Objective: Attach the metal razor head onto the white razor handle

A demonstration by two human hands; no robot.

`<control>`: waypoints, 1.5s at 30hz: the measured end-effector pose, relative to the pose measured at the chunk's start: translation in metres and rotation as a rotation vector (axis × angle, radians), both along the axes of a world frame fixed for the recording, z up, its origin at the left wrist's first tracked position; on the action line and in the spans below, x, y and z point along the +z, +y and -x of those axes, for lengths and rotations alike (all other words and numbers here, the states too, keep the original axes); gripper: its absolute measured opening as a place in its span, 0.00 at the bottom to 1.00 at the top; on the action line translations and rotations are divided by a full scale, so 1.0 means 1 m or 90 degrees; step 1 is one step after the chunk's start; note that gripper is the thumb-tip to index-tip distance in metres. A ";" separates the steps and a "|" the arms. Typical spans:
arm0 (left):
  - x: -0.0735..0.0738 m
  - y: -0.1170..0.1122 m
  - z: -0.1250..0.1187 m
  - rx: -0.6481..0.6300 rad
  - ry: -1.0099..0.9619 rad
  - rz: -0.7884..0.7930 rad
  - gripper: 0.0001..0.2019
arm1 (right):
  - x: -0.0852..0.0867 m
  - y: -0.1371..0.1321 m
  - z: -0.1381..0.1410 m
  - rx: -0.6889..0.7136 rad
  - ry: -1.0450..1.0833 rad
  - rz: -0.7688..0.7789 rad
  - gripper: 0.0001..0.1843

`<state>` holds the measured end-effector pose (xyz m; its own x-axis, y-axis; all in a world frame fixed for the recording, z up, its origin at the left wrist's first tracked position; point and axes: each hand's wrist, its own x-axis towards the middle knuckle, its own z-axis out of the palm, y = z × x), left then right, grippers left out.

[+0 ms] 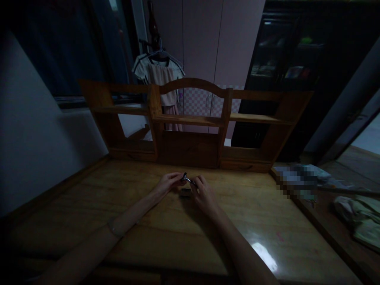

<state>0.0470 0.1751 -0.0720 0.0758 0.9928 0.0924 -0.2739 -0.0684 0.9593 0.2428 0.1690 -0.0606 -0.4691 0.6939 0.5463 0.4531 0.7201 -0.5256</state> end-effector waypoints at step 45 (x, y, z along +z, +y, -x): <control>-0.008 -0.003 0.000 -0.138 0.003 0.056 0.20 | 0.002 0.003 -0.006 -0.114 -0.003 0.090 0.21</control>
<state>0.0472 0.1721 -0.0796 0.2887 0.9574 0.0046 -0.2679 0.0762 0.9604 0.2490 0.1723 -0.0591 -0.3332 0.8360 0.4361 0.5701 0.5470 -0.6130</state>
